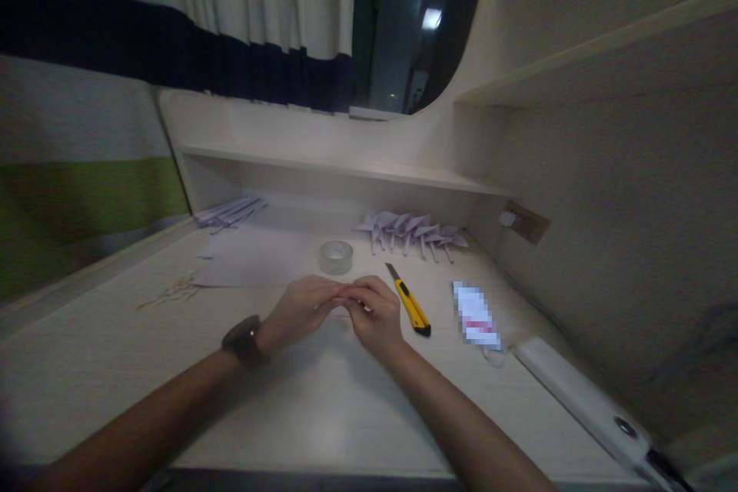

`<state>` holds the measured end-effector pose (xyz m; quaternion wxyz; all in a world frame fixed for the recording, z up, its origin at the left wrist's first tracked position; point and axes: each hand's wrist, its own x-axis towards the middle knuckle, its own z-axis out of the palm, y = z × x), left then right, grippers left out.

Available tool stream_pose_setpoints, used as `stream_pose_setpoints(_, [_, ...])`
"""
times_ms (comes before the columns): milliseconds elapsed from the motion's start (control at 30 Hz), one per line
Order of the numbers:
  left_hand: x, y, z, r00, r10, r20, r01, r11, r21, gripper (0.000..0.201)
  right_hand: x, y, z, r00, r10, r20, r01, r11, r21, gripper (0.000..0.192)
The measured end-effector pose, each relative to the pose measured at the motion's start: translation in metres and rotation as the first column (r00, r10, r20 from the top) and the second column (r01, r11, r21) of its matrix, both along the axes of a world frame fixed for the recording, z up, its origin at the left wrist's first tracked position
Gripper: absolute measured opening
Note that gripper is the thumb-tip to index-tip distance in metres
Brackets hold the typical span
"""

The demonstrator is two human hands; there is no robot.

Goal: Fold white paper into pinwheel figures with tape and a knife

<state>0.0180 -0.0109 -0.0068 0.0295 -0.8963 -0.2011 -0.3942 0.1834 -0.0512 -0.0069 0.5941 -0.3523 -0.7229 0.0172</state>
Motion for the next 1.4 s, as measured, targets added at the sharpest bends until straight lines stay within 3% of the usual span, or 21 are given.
stream_pose_setpoints(100, [-0.001,0.0,0.0,0.999,-0.026,0.023,0.025,0.999,0.021,0.017,0.001,0.002,0.001,1.0,-0.005,0.008,0.005,1.0,0.002,0.001])
stream_pose_setpoints(467, [-0.002,0.0,0.005,0.999,-0.032,0.005,0.033,0.994,-0.107,0.019,0.005,0.007,0.001,0.999,-0.029,-0.014,0.028,0.999,-0.029,0.008])
stream_pose_setpoints(567, [-0.005,0.001,0.008,0.995,0.017,-0.102,-0.027,0.994,-0.104,0.018,0.011,0.012,-0.003,0.993,-0.005,0.118,0.012,0.998,-0.064,0.007])
stream_pose_setpoints(700, [-0.009,0.002,0.01,0.96,0.094,-0.265,-0.113,0.992,-0.058,0.02,0.022,0.018,-0.01,0.932,0.018,0.361,0.003,0.998,-0.056,0.011])
stream_pose_setpoints(867, [-0.007,0.0,0.01,0.935,0.149,-0.322,-0.17,0.985,-0.037,0.022,0.024,0.019,-0.014,0.882,0.001,0.472,0.042,0.996,-0.08,0.014])
stream_pose_setpoints(1133, [-0.005,-0.002,0.01,0.892,0.212,-0.399,-0.228,0.974,0.008,0.019,0.02,0.012,-0.011,0.701,-0.076,0.709,0.24,0.962,-0.134,0.017])
stream_pose_setpoints(1400, [-0.003,-0.002,0.003,0.91,0.163,-0.382,-0.182,0.983,-0.015,0.022,0.014,0.011,-0.008,0.572,-0.046,0.819,0.351,0.916,-0.194,0.027])
